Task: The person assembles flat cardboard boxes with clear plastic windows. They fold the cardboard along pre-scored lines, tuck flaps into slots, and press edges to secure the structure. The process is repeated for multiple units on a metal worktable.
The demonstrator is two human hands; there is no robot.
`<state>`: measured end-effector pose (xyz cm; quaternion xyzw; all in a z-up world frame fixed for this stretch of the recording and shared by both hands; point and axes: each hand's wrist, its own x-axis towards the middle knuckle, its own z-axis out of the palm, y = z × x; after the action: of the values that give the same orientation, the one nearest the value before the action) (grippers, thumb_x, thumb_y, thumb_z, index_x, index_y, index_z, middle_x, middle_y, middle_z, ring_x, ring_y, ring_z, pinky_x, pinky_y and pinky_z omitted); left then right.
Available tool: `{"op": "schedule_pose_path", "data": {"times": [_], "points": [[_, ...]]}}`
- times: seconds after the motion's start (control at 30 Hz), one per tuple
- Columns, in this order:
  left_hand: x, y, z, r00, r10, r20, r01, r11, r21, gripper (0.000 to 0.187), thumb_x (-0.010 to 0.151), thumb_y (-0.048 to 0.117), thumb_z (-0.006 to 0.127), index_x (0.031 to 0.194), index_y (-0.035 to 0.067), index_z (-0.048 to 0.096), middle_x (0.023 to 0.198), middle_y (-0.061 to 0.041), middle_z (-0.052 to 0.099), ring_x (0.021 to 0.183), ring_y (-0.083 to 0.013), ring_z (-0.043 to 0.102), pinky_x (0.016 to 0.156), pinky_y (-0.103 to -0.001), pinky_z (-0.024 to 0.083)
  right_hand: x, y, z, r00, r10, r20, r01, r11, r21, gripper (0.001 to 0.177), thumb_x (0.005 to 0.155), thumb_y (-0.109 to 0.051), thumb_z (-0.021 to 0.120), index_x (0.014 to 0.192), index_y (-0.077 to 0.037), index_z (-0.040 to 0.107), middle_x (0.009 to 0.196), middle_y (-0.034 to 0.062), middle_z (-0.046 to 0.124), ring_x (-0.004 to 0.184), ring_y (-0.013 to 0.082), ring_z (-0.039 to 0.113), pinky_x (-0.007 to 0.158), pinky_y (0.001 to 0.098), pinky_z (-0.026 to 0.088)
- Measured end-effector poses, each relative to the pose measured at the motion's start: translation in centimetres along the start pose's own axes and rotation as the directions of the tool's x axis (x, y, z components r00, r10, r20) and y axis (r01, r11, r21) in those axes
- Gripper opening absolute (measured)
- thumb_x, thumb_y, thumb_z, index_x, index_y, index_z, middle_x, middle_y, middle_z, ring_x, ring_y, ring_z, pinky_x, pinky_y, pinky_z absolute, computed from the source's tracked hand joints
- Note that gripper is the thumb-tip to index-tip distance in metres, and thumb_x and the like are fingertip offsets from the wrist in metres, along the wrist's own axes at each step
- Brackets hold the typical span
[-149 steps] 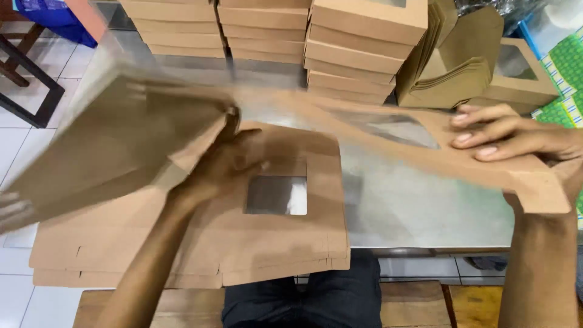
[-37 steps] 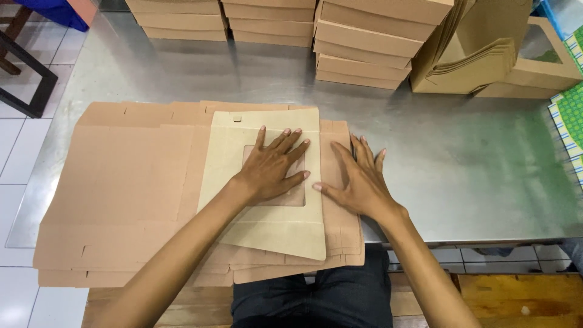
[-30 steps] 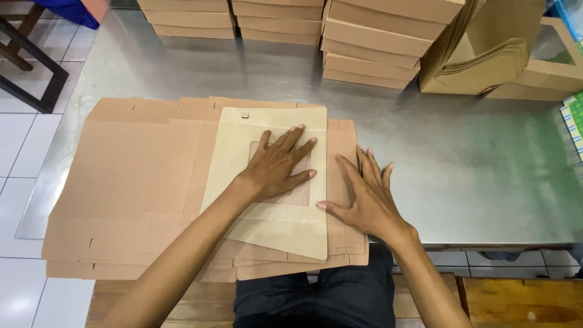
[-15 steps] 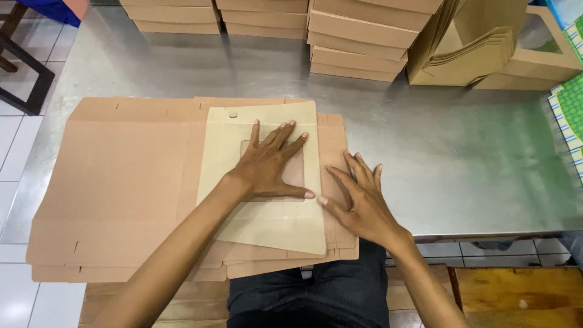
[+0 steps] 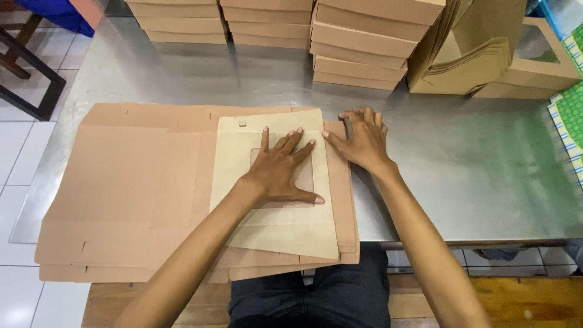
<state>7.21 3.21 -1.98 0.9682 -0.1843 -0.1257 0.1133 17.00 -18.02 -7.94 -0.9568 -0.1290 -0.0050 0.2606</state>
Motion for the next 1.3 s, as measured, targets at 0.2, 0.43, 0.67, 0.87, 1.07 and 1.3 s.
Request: {"op": "schedule_pose_path", "data": {"times": [0.2, 0.43, 0.67, 0.87, 1.07, 1.3], "points": [[0.0, 0.2, -0.5, 1.0, -0.005, 0.02, 0.005, 1.0, -0.009, 0.122, 0.06, 0.087, 0.068, 0.157, 0.02, 0.038, 0.165, -0.014, 0.031, 0.154, -0.0288, 0.026, 0.121, -0.066, -0.007, 0.7, -1.3, -0.3, 0.997, 0.071, 0.007, -0.071, 0.997, 0.017, 0.065, 0.088, -0.048, 0.075, 0.137, -0.011, 0.057, 0.139, 0.0166, 0.039, 0.135, 0.036, 0.03, 0.116, 0.0617, 0.017], [0.1, 0.3, -1.0, 0.998, -0.004, 0.067, 0.005, 1.0, -0.014, 0.123, 0.06, 0.087, 0.069, 0.158, 0.019, 0.036, 0.166, -0.015, 0.027, 0.155, -0.0288, 0.023, 0.121, -0.066, -0.008, -2.3, -3.0, -1.3, 0.99, 0.081, 0.113, -0.086, 0.996, 0.041, 0.074, 0.086, -0.042, 0.076, 0.147, -0.013, 0.048, 0.154, 0.0238, 0.032, 0.148, 0.0425, 0.021, 0.119, 0.0699, 0.005], [0.3, 0.2, -1.2, 0.996, -0.006, 0.083, 0.006, 1.0, 0.0, 0.125, 0.059, 0.085, 0.071, 0.158, 0.018, 0.035, 0.166, -0.016, 0.028, 0.154, -0.0292, 0.024, 0.121, -0.067, -0.007, -6.8, -4.5, -3.1, 0.975, 0.081, 0.207, -0.09, 0.995, 0.035, 0.082, 0.084, -0.039, 0.078, 0.153, -0.016, 0.041, 0.161, 0.025, 0.026, 0.154, 0.0432, 0.015, 0.12, 0.0713, 0.0], [0.3, 0.5, -1.7, 0.991, -0.009, 0.135, 0.007, 1.0, 0.016, 0.131, 0.054, 0.082, 0.076, 0.16, 0.018, 0.031, 0.167, -0.015, 0.026, 0.155, -0.0301, 0.023, 0.121, -0.067, -0.009, -10.3, -5.1, -3.9, 0.967, 0.087, 0.239, -0.097, 0.995, 0.033, 0.081, 0.085, -0.039, 0.077, 0.154, -0.018, 0.039, 0.162, 0.0233, 0.024, 0.155, 0.0425, 0.013, 0.12, 0.07, -0.003], [0.4, 0.7, -2.3, 0.987, -0.007, 0.163, -0.002, 0.998, 0.057, 0.134, 0.052, 0.08, 0.077, 0.16, 0.016, 0.031, 0.167, -0.017, 0.025, 0.155, -0.0307, 0.023, 0.12, -0.068, -0.007, -13.3, -5.8, -4.8, 0.948, 0.095, 0.303, -0.105, 0.994, 0.019, 0.084, 0.083, -0.039, 0.08, 0.154, -0.02, 0.039, 0.164, 0.0222, 0.023, 0.155, 0.0424, 0.011, 0.12, 0.0684, -0.005], [0.4, 0.9, -2.3, 0.983, -0.011, 0.184, 0.004, 0.999, 0.043, 0.136, 0.051, 0.078, 0.079, 0.161, 0.014, 0.028, 0.167, -0.019, 0.023, 0.156, -0.0327, 0.02, 0.12, -0.069, -0.006, -13.4, -5.8, -5.6, 0.962, 0.09, 0.258, -0.099, 0.995, 0.023, 0.092, 0.073, -0.038, 0.089, 0.151, -0.017, 0.045, 0.16, 0.0219, 0.03, 0.151, 0.0418, 0.021, 0.12, 0.0653, 0.007]]}}
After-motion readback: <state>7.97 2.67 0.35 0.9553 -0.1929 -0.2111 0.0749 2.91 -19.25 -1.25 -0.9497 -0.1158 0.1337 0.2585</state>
